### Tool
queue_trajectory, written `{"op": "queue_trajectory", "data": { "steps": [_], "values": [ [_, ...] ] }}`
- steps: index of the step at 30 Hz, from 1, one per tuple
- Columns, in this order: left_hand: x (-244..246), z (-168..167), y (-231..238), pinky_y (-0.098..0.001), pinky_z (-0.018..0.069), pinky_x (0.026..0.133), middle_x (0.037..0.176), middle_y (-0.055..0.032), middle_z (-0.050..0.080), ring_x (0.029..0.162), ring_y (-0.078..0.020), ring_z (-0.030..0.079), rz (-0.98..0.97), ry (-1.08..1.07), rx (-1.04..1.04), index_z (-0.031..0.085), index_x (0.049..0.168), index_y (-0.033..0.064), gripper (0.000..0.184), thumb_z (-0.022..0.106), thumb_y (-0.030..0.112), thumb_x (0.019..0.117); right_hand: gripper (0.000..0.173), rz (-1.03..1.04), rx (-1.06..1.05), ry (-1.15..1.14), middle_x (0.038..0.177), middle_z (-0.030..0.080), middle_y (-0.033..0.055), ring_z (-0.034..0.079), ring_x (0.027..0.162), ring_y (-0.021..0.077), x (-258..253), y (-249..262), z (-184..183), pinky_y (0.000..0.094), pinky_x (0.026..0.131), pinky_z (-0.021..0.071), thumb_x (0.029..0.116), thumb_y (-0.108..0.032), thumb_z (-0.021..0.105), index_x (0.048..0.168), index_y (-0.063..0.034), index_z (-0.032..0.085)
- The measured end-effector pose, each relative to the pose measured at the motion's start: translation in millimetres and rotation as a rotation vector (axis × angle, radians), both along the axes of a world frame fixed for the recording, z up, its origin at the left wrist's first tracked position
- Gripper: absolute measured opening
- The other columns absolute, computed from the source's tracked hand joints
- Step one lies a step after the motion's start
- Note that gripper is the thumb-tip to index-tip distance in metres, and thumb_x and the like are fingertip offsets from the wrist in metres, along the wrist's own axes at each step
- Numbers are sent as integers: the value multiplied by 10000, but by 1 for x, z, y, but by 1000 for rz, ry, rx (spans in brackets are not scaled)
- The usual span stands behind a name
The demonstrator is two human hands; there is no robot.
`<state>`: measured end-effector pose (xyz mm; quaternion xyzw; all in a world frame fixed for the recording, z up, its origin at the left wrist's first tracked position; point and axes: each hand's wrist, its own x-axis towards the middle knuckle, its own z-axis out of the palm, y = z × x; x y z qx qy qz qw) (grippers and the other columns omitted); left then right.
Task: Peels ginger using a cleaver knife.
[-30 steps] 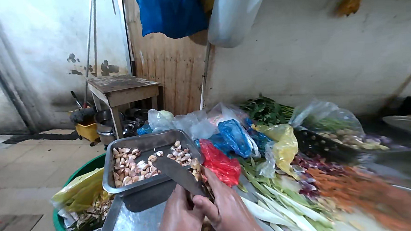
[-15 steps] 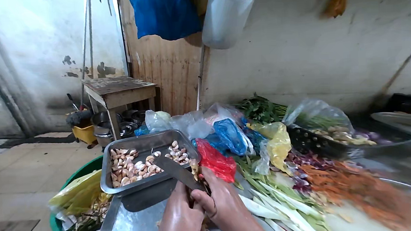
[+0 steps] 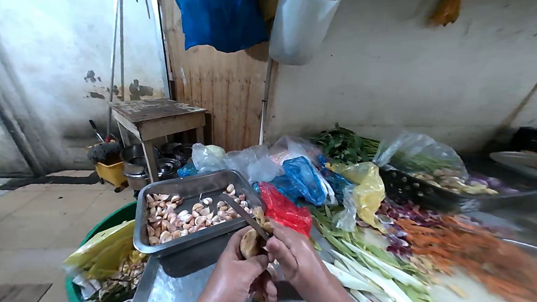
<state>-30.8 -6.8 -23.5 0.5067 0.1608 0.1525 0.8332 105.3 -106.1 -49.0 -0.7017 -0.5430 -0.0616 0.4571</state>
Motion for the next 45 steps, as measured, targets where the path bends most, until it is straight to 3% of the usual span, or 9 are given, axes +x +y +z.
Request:
{"op": "queue_trajectory", "data": {
  "steps": [6,10,14,21,25,30,38,43,45],
  "values": [
    [-1,1,-8,-298,598,571,924,-127,694,609,-173,671,-116,-11,-152,402,1383,53,440,511,-49,968,923,-60,137,121,1091,754,94,705,980,77,1,1,1,296,896,578,990,-746,266,1297,27,666],
    [-4,-3,6,-275,565,525,955,-129,685,579,-151,638,-138,3,-160,397,1391,74,455,499,18,951,1021,-23,101,302,799,622,-35,517,571,13,5,-5,8,216,500,485,925,-834,248,1379,20,576],
    [-6,-2,19,-210,505,452,899,-104,668,504,-95,569,-31,-26,-172,496,1243,58,209,410,163,1084,890,-48,-44,-54,1193,737,95,712,1066,180,2,-11,10,426,907,589,985,-753,231,1442,-79,590],
    [-13,7,33,-141,311,346,705,-52,655,371,-3,369,34,-10,-88,579,1017,100,206,394,155,1088,841,-154,-180,-224,960,730,118,707,848,289,-12,-9,12,505,693,584,940,-805,290,1475,-225,583],
    [-18,6,40,-137,287,351,699,-43,661,372,13,343,-6,-7,-82,621,932,103,321,356,180,1095,843,-148,-217,-249,910,711,123,692,813,304,-13,-10,16,505,662,573,921,-829,281,1481,-272,575],
    [-21,4,43,-130,296,353,732,-22,649,389,17,359,-27,-49,-89,620,1138,141,272,355,185,1096,849,-154,-214,-291,877,700,113,687,791,294,-14,-9,14,489,643,572,902,-849,285,1487,-301,565],
    [-20,6,41,-137,296,358,659,-16,627,369,14,325,-34,40,-122,613,847,97,436,272,182,1105,801,-230,-160,-364,858,697,115,688,776,308,-15,-4,8,468,592,565,904,-827,342,1462,-310,593],
    [-18,8,35,-135,288,342,658,-19,621,358,12,328,-40,49,-87,603,922,84,340,315,141,1094,742,-222,-172,-305,902,704,141,696,816,333,-16,-4,10,492,624,574,926,-787,380,1457,-316,597],
    [-15,8,26,-133,296,350,692,-15,611,380,11,358,-95,73,-19,518,1148,94,180,364,97,1055,726,-230,-171,-220,958,712,157,703,858,349,-12,-4,14,526,674,584,952,-760,368,1447,-287,609]
  ]
}}
